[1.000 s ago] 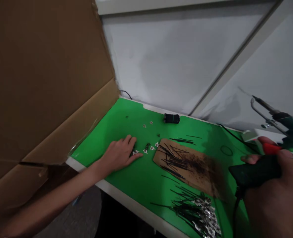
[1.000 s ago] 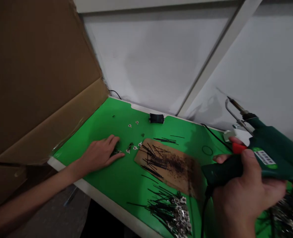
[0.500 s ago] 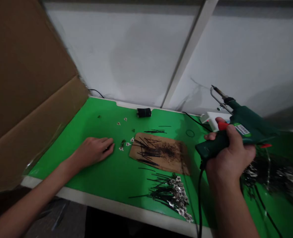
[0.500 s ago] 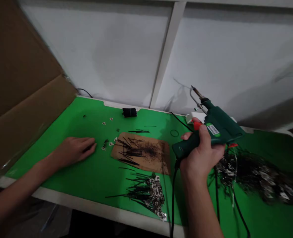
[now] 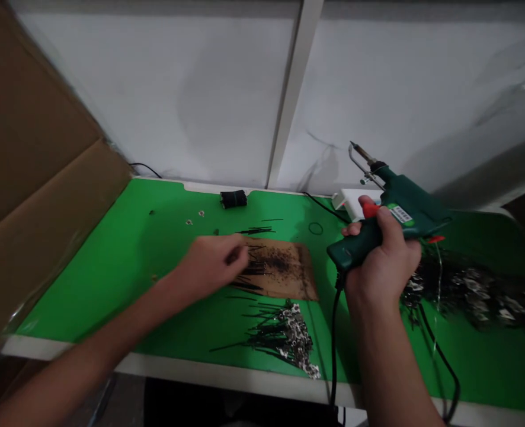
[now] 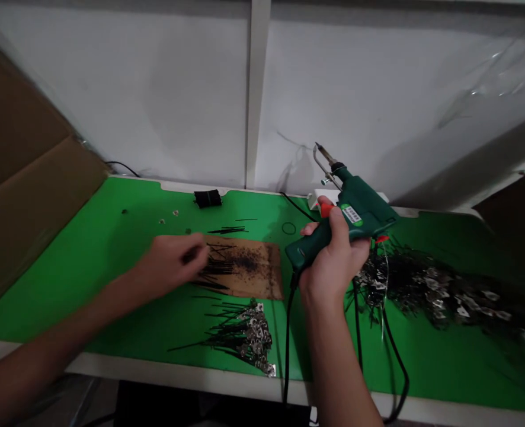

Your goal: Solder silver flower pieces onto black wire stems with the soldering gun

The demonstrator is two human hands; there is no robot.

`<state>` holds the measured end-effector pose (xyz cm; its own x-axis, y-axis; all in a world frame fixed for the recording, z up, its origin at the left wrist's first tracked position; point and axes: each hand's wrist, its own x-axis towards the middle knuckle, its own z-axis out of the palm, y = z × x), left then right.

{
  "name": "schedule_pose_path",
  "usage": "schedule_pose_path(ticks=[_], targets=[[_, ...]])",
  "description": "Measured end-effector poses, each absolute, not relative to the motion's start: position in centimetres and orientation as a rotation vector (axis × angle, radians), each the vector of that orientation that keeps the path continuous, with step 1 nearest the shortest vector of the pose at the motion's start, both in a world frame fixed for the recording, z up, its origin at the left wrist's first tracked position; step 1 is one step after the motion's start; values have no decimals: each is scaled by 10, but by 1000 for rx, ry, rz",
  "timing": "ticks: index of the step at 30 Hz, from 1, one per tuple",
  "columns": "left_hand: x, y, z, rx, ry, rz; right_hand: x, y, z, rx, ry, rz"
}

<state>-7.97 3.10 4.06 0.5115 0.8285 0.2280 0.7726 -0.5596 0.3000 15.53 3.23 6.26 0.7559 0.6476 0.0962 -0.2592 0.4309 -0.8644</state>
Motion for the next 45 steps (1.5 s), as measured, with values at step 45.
schedule_pose_path(ticks=[45], targets=[[3, 40, 23, 2924, 768, 46, 187, 40, 61, -898, -456, 540]])
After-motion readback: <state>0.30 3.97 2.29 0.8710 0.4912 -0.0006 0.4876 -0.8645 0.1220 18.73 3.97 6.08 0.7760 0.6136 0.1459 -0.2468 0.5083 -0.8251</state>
